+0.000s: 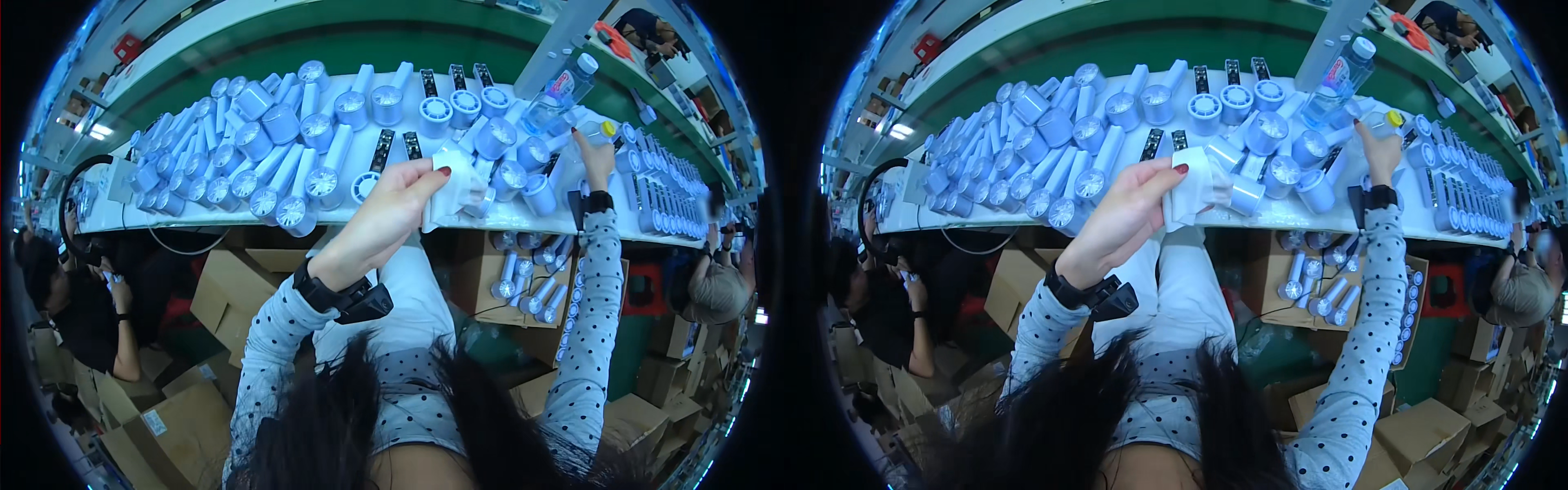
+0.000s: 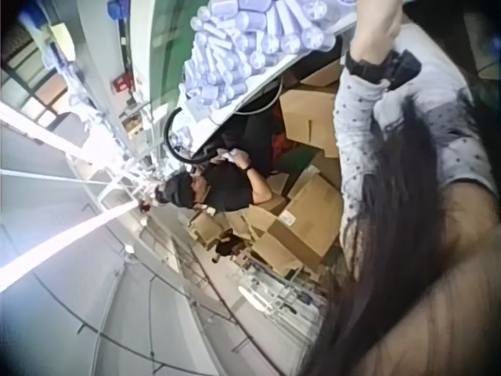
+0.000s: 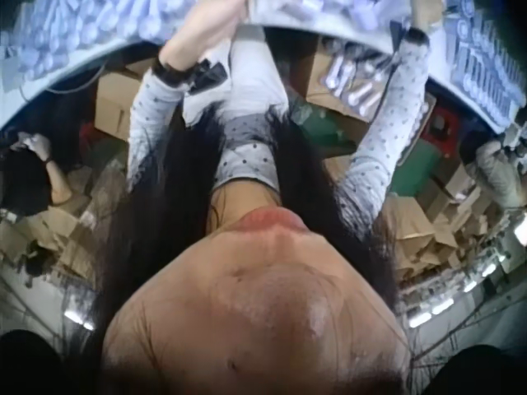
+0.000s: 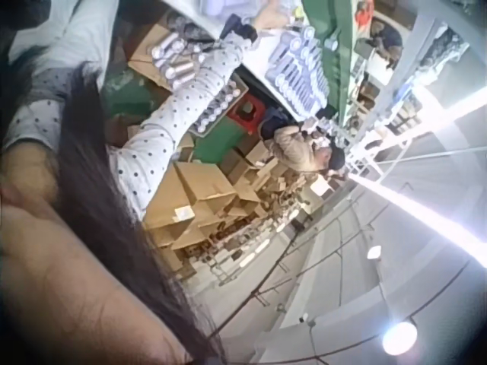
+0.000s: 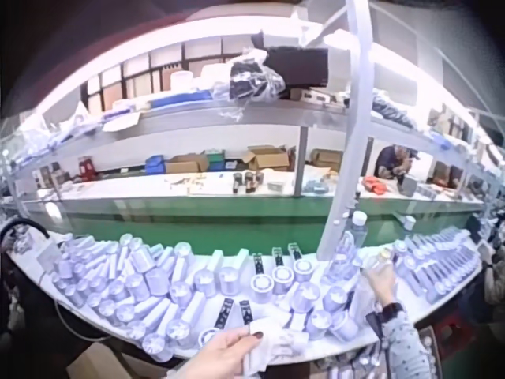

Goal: Wipe and inspect handheld fan units at an assembly line station.

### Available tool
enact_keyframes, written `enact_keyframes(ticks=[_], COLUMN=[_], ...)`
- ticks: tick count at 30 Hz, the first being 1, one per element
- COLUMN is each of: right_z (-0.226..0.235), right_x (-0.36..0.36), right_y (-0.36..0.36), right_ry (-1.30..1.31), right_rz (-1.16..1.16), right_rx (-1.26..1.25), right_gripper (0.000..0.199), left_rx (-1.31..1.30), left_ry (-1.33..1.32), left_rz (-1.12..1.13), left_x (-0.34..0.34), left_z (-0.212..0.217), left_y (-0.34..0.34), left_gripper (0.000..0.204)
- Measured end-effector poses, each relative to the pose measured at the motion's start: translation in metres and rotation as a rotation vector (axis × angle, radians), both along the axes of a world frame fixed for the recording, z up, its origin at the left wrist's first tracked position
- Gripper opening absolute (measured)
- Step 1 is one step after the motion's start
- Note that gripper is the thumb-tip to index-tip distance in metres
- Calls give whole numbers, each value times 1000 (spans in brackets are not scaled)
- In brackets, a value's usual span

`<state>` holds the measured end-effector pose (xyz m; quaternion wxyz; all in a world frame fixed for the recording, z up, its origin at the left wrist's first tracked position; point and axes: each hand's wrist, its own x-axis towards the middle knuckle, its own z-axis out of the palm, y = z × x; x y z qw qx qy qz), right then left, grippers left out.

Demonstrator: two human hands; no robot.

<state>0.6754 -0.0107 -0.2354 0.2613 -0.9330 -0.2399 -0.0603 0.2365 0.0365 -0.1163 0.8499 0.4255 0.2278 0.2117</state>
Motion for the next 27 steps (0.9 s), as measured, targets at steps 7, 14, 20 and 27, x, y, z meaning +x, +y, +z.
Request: enact_keyframes(ticks=[7,14,20,27], right_z=[62,120,111,94], right_x=[-106,-271,-276,-226], right_y=[-34,-59,-58,-62], right_ry=[-188,689,699,1522], right_rz=[246,1067,971,436], right_rx=[664,256,303,671], right_gripper=[54,31,23,25], left_rx=[-132,-89,-267,441], left_ry=[-70,99,204,508], left_rz=[-21,-233,-394,-125], left_x=[-6,7,8,3], left_z=[4,-14,-3,-31], left_y=[9,-10,6,78], left_gripper=[37,40,46,36])
